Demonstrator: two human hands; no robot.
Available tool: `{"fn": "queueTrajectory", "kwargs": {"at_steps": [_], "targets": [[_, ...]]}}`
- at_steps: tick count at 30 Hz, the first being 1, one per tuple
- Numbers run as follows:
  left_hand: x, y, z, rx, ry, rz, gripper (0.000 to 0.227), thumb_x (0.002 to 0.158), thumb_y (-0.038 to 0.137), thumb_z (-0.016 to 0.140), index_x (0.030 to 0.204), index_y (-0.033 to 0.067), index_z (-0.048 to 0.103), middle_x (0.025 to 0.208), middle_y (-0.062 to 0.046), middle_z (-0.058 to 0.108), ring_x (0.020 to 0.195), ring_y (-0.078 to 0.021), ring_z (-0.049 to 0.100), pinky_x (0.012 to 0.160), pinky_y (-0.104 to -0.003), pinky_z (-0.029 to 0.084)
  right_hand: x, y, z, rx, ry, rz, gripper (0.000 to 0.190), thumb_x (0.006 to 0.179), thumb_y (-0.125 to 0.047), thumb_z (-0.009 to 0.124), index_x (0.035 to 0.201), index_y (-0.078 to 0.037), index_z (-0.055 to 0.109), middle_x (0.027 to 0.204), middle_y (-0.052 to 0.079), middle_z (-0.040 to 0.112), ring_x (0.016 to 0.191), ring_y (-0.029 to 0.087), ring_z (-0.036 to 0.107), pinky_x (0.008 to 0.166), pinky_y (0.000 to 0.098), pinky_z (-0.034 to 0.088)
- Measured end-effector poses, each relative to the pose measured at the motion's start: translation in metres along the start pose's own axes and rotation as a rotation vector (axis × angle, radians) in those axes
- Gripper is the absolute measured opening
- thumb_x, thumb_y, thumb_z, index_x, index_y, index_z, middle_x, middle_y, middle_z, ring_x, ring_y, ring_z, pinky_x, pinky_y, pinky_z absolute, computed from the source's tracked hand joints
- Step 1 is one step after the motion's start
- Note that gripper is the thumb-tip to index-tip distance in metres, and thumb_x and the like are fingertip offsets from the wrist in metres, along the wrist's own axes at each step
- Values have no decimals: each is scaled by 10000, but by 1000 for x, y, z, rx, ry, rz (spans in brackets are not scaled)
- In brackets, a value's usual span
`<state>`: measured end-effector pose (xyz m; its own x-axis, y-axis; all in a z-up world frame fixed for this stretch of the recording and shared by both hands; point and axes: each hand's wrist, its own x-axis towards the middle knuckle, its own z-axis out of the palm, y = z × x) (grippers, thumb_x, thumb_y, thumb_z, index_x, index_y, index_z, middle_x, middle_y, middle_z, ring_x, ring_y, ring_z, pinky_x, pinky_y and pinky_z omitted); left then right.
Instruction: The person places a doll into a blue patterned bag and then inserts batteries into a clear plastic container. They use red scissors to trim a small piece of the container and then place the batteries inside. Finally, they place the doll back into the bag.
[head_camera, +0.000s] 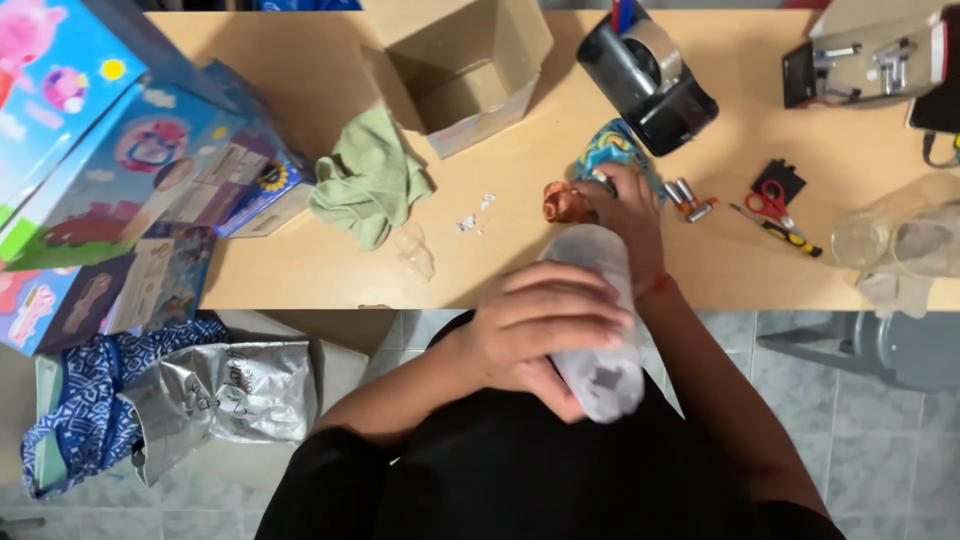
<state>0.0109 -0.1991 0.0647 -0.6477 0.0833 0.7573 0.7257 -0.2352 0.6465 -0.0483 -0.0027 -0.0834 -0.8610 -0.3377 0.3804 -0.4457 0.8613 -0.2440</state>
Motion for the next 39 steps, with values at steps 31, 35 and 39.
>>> {"fn": "queueTrajectory", "kwargs": {"at_steps": [31,35,39], "targets": [[41,-3,-37,227,-117,197,485,1038,467,522,1170,22,661,1211,-118,686,1060,-333,728,1000,-444,635,28,-41,-76,302,-2,285,436,969,-249,627,1332,-10,589,1190,200,645,1159,376,585,1016,459,446],[25,-26,-31,220,79,258,513,942,516,625,1074,25,695,1075,-147,739,960,-359,738,899,-469,635,25,-64,-116,843,41,148,556,959,-303,633,1388,17,482,1456,205,466,1377,358,473,1132,485,434],[24,-34,-24,229,320,273,524,843,520,759,950,10,704,922,-163,774,832,-376,745,794,-469,636,14,-68,-118,1010,8,98,875,786,-311,819,1458,56,397,1548,230,335,1461,363,371,1088,480,460]]}}
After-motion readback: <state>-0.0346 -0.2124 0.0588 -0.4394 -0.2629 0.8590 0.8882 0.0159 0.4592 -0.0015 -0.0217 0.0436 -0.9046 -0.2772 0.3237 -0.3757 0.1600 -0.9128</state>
